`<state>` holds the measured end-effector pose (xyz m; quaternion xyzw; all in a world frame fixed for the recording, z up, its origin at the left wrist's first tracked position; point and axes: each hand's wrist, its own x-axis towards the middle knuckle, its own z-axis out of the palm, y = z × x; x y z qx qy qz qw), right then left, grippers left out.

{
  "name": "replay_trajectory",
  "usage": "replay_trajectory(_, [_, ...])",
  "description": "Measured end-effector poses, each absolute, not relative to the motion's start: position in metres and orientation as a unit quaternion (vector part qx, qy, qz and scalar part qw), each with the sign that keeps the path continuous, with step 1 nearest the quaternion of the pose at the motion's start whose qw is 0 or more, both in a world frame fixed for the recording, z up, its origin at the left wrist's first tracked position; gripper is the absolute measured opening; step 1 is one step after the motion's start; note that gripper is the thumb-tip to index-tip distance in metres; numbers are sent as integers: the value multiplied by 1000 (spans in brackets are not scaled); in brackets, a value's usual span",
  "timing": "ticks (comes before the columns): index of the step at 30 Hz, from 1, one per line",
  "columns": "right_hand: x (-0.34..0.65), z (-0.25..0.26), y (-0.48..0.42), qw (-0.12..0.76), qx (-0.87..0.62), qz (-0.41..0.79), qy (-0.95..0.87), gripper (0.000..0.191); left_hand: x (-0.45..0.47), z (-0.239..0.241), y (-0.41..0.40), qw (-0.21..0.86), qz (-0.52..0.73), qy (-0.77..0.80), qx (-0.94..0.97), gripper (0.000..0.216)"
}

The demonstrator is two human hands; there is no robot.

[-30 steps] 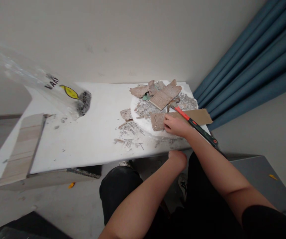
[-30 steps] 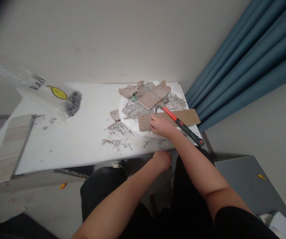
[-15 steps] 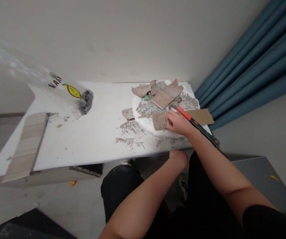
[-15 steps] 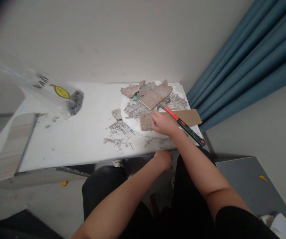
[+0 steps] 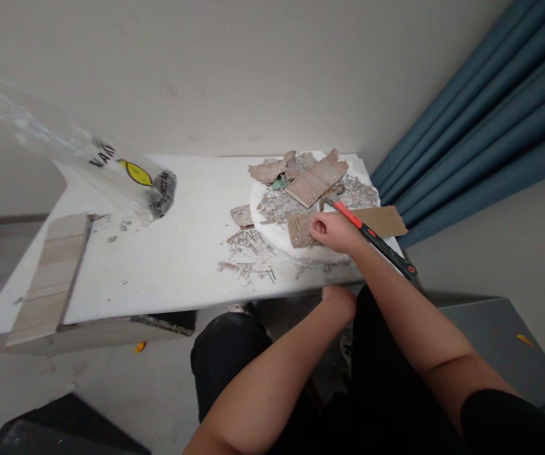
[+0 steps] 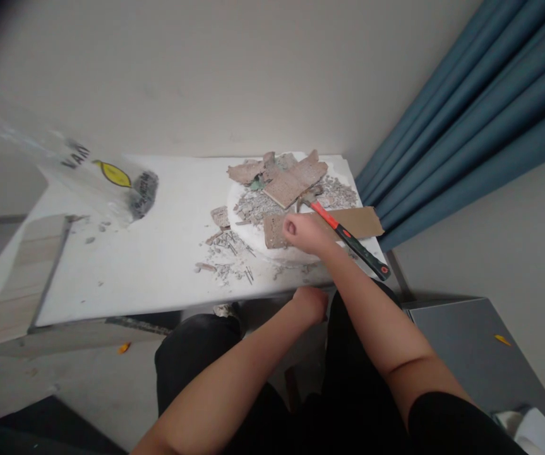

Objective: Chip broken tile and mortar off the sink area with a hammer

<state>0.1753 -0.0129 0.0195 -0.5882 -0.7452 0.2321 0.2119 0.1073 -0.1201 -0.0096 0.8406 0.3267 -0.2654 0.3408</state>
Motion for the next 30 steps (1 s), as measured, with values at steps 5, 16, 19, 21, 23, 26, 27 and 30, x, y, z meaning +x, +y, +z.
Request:
replay_trajectory(5, [189,5,-14,109,-569,224,-783,11,108,-8,-118,328,-308,324,832,43])
replay_trajectory(16, [185,7,-13,81,-542,200,-812,14,109,-8,-118,328,-303,317,837,42])
replay_trajectory(19, [184,8,-13,73,-543,198,-813,13,110,-10,-118,327,-307,310,838,45])
replay_trajectory(21, [184,9,-13,72,-543,197,-813,13,110,-11,-117,325,-312,305,839,50])
replay_trajectory(23, [183,10,-13,69,-542,200,-813,12,109,-11,-117,322,-316,300,840,52])
replay_trajectory(26, [184,10,-13,66,-544,199,-812,12,108,-9,-117,320,-317,297,842,51])
replay_trajectory(27, [184,9,-13,67,-545,197,-812,12,107,-9,-117,321,-317,295,843,50])
replay_trajectory(30, [184,7,-14,74,-542,189,-815,11,106,-5,-117,323,-311,290,845,46])
